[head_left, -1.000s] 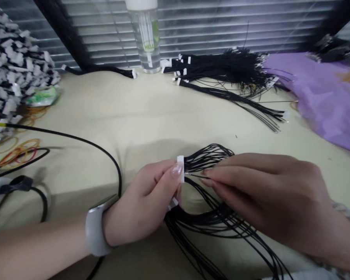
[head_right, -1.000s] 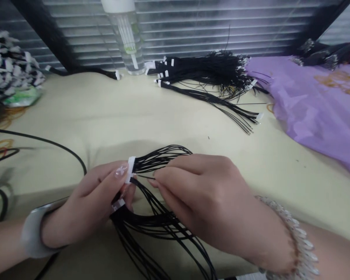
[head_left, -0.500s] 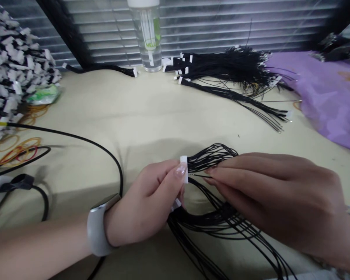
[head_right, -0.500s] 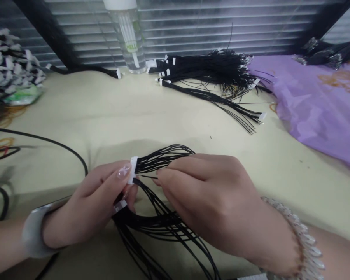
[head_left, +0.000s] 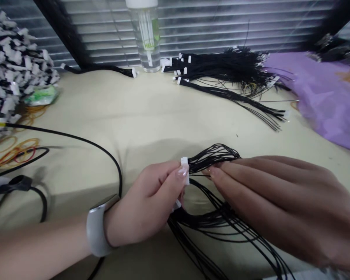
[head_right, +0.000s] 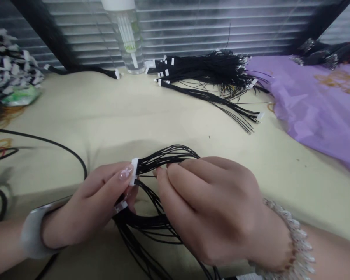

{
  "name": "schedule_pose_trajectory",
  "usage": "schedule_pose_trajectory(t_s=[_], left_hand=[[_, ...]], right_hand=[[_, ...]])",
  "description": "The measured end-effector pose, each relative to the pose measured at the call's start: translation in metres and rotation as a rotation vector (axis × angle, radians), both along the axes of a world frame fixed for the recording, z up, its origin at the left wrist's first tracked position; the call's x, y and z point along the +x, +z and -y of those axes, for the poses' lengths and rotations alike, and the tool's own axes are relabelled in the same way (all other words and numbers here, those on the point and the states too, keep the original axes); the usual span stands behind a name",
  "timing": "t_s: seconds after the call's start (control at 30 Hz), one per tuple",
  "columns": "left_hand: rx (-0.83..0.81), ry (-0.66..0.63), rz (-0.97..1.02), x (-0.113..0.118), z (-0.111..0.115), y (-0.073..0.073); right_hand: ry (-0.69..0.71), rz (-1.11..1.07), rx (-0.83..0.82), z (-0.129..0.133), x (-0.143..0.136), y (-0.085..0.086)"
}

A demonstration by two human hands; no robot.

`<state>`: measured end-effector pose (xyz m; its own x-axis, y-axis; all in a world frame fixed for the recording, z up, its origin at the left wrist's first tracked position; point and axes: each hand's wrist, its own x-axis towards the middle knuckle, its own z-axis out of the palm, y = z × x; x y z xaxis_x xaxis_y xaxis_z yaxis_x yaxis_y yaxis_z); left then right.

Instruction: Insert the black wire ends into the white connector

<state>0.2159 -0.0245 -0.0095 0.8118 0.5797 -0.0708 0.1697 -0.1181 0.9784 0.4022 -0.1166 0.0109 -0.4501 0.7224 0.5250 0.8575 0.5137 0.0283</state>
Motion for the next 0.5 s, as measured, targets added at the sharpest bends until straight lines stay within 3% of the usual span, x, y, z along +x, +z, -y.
schedule_pose_trajectory(t_s=[0.5], left_hand=[[0.050, -0.045, 0.030, 0.0019, 0.0016, 0.0010]], right_hand=[[0.057, -0.063, -0.100, -0.0042, -0.0047, 0.0016]])
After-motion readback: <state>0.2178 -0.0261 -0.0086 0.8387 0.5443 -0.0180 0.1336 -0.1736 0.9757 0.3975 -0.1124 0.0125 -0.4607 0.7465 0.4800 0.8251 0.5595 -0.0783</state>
